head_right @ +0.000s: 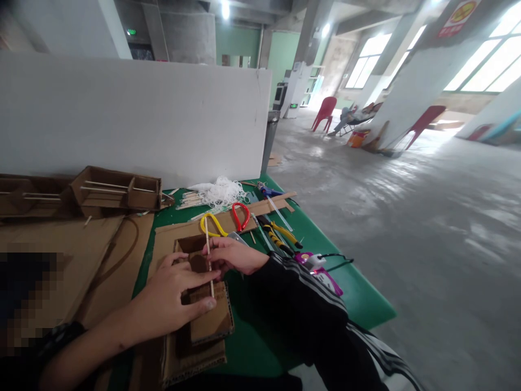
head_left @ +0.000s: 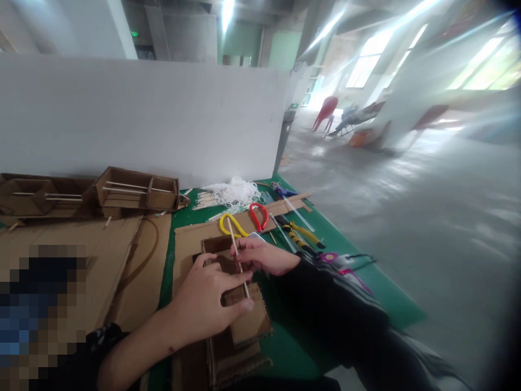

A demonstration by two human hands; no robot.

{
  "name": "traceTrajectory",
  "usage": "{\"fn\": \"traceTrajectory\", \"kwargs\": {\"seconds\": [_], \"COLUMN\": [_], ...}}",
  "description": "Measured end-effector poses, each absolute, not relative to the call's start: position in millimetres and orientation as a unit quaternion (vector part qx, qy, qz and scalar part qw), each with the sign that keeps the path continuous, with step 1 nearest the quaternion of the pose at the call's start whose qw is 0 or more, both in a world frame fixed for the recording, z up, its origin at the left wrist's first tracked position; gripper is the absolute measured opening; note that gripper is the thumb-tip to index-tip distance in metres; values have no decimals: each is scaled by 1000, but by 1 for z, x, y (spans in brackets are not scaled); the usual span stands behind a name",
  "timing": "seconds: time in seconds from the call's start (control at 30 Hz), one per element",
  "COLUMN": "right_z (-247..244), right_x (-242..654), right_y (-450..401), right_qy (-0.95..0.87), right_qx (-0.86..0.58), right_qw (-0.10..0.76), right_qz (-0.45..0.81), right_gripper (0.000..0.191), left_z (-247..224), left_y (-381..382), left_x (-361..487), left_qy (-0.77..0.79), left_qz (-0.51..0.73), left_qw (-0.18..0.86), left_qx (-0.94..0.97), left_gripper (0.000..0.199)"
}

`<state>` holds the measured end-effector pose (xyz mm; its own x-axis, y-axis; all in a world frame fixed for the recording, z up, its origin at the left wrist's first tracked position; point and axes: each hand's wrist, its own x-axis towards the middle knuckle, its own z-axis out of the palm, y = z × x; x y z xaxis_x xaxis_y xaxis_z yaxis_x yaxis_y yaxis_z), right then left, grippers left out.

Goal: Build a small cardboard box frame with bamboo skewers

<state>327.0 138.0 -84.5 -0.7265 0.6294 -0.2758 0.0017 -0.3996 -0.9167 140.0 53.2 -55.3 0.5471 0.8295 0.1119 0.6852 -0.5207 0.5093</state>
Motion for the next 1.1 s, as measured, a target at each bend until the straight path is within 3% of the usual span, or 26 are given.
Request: {"fn": "traceTrajectory", "kwargs": {"seconds": [1.1], "right_z": [-84], "right_x": [328], "right_y": [138], "right_qy": [-503], "right_qx": [-297], "right_qw": [188], "right_qz": [790], "right_gripper": [23], "left_z": [-56], "left_y": [53], "left_x": [138], "left_qy": [428], "left_qz": [162], "left_qw": [203], "left_qx": [866], "left_gripper": [37]}}
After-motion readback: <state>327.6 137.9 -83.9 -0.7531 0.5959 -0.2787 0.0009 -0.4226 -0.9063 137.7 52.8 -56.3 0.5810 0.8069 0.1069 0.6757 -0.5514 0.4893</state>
